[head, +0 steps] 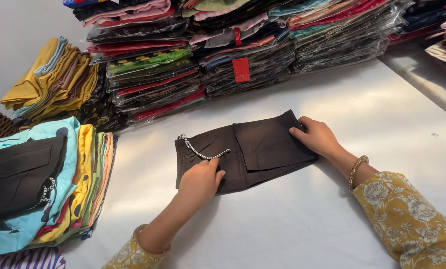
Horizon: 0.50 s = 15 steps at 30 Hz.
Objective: The person folds a light blue polka-dot shirt and several pairs of shorts in black, brown, and yellow on a white table. They smooth the fabric, fold the items into neat rectangles, and stack them on the left side of the workspace.
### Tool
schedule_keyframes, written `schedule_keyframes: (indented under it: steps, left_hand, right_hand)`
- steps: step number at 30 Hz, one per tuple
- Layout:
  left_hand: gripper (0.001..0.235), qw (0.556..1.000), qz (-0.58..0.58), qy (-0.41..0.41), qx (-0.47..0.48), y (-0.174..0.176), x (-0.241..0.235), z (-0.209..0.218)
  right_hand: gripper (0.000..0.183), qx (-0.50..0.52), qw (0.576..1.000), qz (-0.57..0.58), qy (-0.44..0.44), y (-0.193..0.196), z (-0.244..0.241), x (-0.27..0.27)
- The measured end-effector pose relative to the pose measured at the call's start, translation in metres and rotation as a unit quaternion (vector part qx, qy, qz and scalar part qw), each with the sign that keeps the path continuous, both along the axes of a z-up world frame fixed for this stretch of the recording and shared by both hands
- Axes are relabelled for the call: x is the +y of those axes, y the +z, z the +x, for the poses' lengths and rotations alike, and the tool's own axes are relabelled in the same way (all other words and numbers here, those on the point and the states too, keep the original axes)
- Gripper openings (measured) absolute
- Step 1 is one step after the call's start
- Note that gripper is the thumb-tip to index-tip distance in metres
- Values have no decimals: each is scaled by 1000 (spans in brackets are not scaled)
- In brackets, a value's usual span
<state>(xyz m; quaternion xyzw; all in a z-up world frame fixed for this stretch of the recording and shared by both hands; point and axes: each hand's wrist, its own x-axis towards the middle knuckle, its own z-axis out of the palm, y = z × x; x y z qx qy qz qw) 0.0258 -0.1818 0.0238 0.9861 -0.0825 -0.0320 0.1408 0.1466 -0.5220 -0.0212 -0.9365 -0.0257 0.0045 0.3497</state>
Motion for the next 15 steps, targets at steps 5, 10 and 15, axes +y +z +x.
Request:
schedule_keyframes:
  steps: [5,10,15]
  left_hand:
    - [35,997,19,-56,-41,-15,19,-27]
    - [44,850,-517,8,97,-59,81,22]
    - [61,711,-680,107,144,-52,99,30]
  right_hand:
    - [38,31,990,132,32,6,11,-4]
    - [41,66,953,283,87,75,-7,57]
    - [40,32,977,163,134,102,-22,177]
